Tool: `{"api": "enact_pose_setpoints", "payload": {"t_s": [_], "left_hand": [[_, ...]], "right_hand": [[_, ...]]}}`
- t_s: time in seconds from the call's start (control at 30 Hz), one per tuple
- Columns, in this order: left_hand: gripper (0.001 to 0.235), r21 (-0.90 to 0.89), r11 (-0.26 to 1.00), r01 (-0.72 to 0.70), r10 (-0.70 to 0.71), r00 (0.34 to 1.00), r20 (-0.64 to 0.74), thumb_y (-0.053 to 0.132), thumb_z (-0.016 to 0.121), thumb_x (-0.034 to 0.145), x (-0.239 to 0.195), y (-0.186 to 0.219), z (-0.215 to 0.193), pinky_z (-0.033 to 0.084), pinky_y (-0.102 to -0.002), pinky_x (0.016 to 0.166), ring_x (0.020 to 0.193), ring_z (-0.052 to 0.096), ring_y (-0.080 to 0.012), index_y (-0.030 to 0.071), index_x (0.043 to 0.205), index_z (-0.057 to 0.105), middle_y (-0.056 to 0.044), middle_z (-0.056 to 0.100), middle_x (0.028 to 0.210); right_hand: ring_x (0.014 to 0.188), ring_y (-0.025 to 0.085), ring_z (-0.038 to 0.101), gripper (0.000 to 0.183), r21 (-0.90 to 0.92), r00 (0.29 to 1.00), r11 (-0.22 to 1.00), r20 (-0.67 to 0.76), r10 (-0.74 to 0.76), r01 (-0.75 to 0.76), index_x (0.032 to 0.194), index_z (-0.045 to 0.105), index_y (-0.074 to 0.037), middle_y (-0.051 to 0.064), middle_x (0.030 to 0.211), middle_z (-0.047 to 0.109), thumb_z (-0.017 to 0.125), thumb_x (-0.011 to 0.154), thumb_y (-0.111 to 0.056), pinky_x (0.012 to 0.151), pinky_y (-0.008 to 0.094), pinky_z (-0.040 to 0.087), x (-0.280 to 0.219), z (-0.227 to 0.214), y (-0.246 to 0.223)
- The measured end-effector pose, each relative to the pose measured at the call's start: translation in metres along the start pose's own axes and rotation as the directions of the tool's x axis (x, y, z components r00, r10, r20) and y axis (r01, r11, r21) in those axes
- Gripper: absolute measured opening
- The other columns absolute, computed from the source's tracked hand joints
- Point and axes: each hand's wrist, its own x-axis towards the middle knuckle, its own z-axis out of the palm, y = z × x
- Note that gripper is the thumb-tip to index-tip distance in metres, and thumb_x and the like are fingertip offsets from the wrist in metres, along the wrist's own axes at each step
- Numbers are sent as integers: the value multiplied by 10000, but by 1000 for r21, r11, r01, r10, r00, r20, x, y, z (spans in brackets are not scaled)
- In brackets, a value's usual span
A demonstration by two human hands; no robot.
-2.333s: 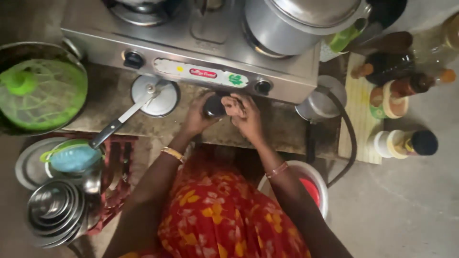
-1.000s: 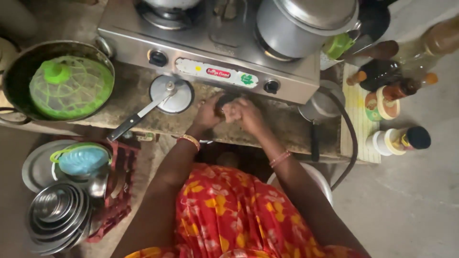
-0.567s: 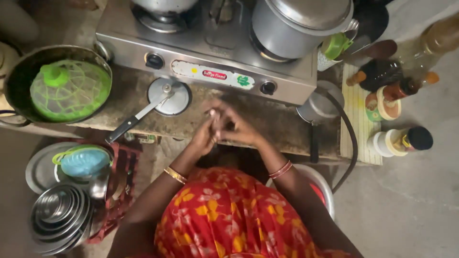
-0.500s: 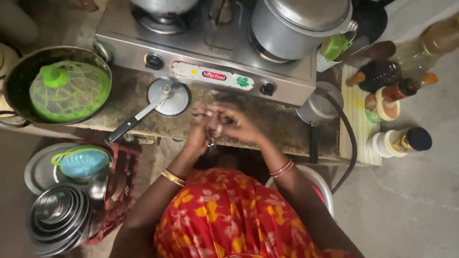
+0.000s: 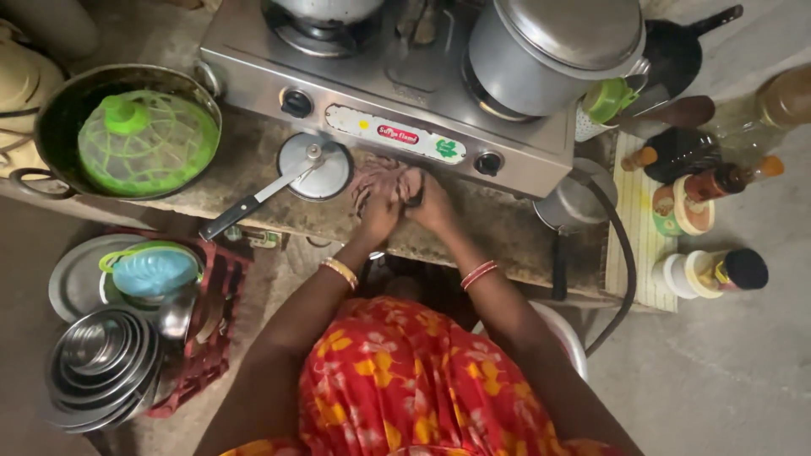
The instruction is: The recorder is cleaning and organizing spice jars and lids near a gas stove in a kitchen area.
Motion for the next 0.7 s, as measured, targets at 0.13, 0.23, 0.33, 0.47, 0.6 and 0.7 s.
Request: {"api": "enact_pose_setpoints", "payload": {"t_s": [0.13, 0.23, 0.33, 0.47, 0.6, 0.7], "left_hand": [[418, 4, 930, 367, -367, 930, -30, 222, 590, 996, -1, -58, 27, 507, -485, 999, 1152, 649, -418, -1, 1350, 601, -248, 675, 1203], [378, -360, 584, 727, -753, 651, 94, 275, 567, 1041, 27, -11, -10, 550, -447, 931, 1080, 735, -349, -18, 1261, 664, -217, 759, 1174], [295, -625, 694, 358, -432, 901, 37, 180, 593, 1056, 37, 42, -44, 526, -400, 981, 1139, 645, -265, -1, 1289, 596, -175, 670, 1246], [475, -436, 848, 301, -273, 954, 128, 83, 631, 966, 53, 74, -50, 422, -448, 1129, 1340, 561, -315, 23, 1430, 554, -202, 609, 1439], [477, -568, 676, 470, -459, 871, 175, 88, 620, 980, 65, 62, -32, 419, -415, 1182, 1349, 579, -270, 47, 1440, 498, -149, 618, 1416], [524, -231, 973, -28, 9, 996, -83, 35, 580, 946, 96, 157, -89, 298, -431, 1248, 1490, 389, -383, 27, 1469, 558, -242, 420, 1587]], "right_hand": [[1265, 341, 599, 771, -49, 998, 997, -30, -54, 52, 1347, 546, -88, 163, 1337, 628, 906, 670, -169, 1047, 403, 493, -10, -8, -15], [1251, 255, 631, 820, 95, 996, 992, 40, -81, 77, 1373, 543, -85, 110, 1322, 645, 911, 641, -115, 1060, 380, 490, -13, -16, -5], [1344, 177, 537, 926, 618, 988, 772, -53, -145, 146, 1554, 407, -66, 51, 1456, 562, 815, 723, -28, 1152, 340, 420, -12, -19, 14], [1266, 152, 557, 949, 557, 990, 826, 48, -130, 82, 1547, 399, -44, 48, 1405, 566, 871, 725, 10, 1074, 331, 496, -42, -38, -14], [1299, 155, 536, 956, 471, 973, 859, 8, -230, 199, 1555, 375, -24, 66, 1435, 550, 871, 741, 54, 1093, 316, 461, -37, -76, -69], [1270, 146, 592, 955, 620, 990, 771, -90, -113, 144, 1608, 327, -32, 54, 1436, 574, 816, 790, 36, 1056, 292, 529, -29, -91, -88]]}}
